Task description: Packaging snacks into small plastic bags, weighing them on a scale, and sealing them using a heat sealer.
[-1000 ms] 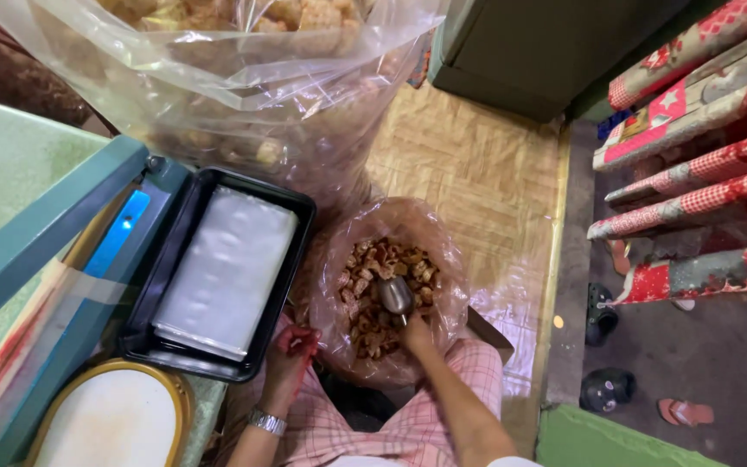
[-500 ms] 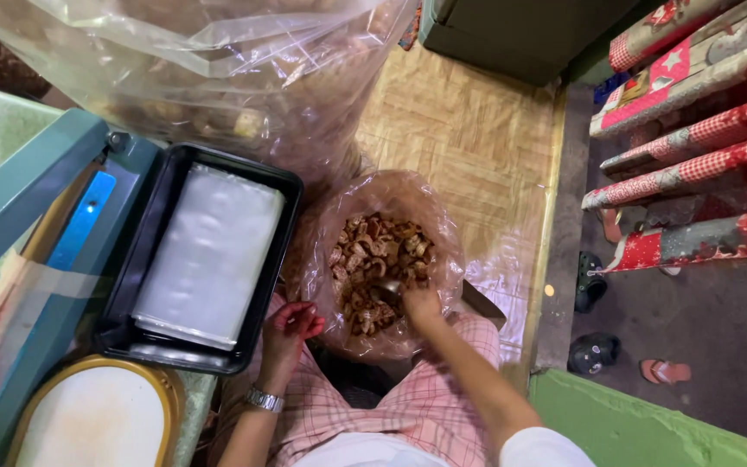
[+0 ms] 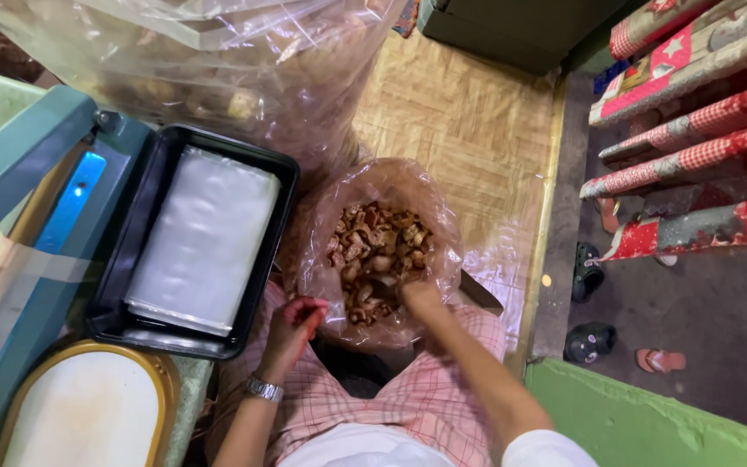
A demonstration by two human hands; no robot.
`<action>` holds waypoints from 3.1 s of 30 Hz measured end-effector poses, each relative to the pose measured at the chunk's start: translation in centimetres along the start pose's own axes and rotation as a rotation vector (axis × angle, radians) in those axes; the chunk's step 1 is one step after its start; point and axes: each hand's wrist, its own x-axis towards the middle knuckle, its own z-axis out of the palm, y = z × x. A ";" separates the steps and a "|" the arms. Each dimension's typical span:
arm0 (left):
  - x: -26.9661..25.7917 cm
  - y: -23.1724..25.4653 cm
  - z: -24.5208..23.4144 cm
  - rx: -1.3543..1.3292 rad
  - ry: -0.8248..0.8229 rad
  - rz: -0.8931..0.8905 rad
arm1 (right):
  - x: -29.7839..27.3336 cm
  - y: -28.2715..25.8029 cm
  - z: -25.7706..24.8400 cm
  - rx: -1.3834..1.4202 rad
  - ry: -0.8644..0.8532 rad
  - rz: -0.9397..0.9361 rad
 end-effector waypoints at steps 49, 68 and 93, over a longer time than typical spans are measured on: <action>-1.5 1.7 -0.1 0.006 0.095 0.230 | -2.1 -1.1 18.7 0.340 -0.160 0.048; -1.3 6.7 2.4 0.346 0.118 0.457 | -7.3 3.9 -1.1 1.132 -0.052 0.079; -1.1 8.2 10.3 0.580 0.029 0.553 | -15.9 7.6 -19.7 1.354 -0.115 0.214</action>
